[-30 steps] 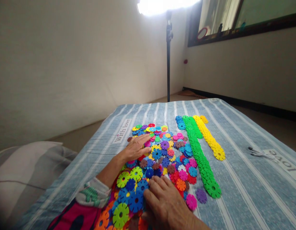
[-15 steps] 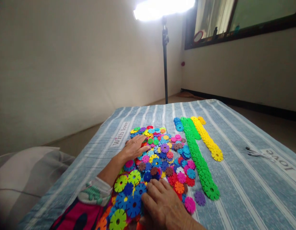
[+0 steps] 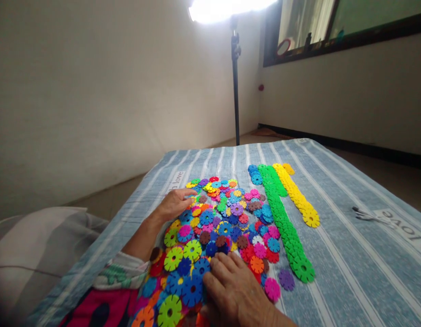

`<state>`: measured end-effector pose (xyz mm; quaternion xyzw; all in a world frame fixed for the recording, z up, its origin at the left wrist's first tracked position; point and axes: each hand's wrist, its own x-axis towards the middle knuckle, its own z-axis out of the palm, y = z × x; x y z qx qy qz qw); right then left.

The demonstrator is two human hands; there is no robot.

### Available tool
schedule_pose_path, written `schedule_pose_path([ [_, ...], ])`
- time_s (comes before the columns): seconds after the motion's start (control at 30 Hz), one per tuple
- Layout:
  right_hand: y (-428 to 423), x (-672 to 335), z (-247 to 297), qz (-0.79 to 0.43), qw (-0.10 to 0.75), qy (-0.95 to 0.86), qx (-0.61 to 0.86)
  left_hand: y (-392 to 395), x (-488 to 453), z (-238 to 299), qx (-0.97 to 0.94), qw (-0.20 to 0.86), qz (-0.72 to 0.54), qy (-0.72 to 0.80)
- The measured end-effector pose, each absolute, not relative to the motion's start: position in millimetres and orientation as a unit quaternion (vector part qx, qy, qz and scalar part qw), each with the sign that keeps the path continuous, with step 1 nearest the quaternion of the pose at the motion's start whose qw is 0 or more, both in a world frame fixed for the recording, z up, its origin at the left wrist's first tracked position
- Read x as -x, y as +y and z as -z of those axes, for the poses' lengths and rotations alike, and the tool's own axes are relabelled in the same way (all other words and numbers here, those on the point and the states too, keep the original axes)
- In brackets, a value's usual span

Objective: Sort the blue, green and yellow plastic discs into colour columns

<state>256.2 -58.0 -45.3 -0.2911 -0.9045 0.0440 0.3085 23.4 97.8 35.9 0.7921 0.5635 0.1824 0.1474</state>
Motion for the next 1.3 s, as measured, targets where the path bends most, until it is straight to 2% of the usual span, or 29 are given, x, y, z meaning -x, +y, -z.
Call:
schedule_pose_path([
  [0.17, -57, -257, 43, -0.025, 0.304, -0.909, 0.284, 100, -28, -25, -0.863, 0.159, -0.119, 0.464],
  [0.4, -57, -257, 40, -0.038, 0.293, -0.912, 0.284, 87, -42, -39, -0.873, 0.222, -0.052, 0.431],
  [0.87, -58, -257, 37, -0.063, 0.277, -0.914, 0.290, 80, -45, -52, -0.797, 0.326, -0.135, 0.491],
  [0.97, -58, -258, 30, -0.050, 0.317, -0.904, 0.283, 76, -50, -63, -0.798, 0.313, -0.120, 0.501],
  [1.13, -50, -268, 7, 0.013, 0.447, -0.827, 0.342, 59, -68, -87, -0.847, 0.270, -0.086, 0.450],
  [1.3, -35, -282, 3, 0.029, 0.461, -0.773, 0.435, 40, -88, -96, -0.869, 0.285, -0.034, 0.403],
])
